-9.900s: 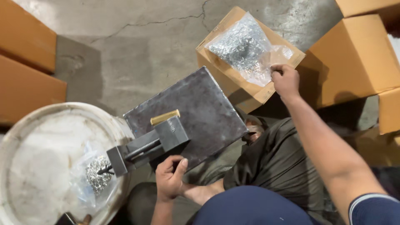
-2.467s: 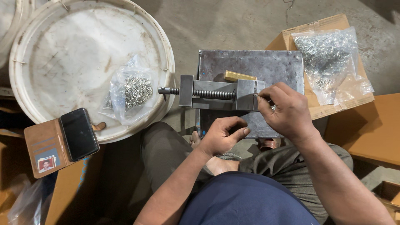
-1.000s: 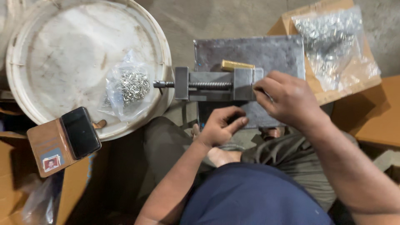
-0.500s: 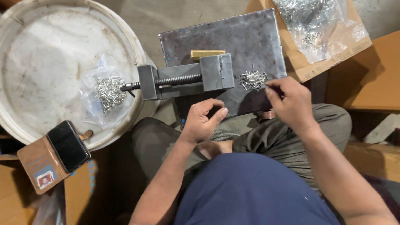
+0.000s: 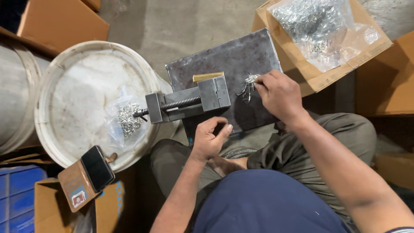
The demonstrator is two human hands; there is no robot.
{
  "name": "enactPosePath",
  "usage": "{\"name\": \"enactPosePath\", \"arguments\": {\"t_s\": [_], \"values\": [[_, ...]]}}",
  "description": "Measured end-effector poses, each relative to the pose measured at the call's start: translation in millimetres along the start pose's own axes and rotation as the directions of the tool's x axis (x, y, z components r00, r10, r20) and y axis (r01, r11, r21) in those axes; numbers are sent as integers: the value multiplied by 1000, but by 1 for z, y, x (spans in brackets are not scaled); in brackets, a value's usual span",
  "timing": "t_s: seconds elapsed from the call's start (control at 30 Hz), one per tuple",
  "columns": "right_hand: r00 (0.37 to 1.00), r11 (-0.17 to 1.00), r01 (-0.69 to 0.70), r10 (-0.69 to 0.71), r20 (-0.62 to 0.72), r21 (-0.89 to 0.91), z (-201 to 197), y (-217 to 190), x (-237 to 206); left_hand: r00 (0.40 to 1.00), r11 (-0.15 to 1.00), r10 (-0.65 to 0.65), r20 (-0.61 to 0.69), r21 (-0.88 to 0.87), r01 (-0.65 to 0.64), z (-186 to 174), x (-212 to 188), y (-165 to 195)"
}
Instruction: The person sits on the floor and uses a bench vise to assemble small metal screws. They pick up screws from a plastic bag and place them into the vise jaws, then tighten the vise to secure them.
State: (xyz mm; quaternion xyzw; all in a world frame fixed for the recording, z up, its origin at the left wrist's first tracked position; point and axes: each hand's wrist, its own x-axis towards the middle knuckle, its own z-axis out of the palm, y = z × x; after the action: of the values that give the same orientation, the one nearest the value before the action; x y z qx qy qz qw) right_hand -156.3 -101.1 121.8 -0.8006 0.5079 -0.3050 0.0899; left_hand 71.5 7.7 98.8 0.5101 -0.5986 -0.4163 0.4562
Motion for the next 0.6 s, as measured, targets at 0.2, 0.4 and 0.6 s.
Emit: {"name": "enactPosePath", "arguments": {"t_s": [0.2, 0.4, 0.6], "values": [[999, 971, -35, 36, -1, 237, -5, 14, -7, 1000, 1000, -9, -11, -14, 9, 7, 2, 3], [811, 415, -572, 416, 412, 707, -5, 26, -31, 999, 998, -32, -20, 52, 33, 14, 4, -2], [681, -149, -649, 321, 658, 746, 1, 21, -40, 999, 999, -29, -23, 17, 29, 26, 7, 3]]}}
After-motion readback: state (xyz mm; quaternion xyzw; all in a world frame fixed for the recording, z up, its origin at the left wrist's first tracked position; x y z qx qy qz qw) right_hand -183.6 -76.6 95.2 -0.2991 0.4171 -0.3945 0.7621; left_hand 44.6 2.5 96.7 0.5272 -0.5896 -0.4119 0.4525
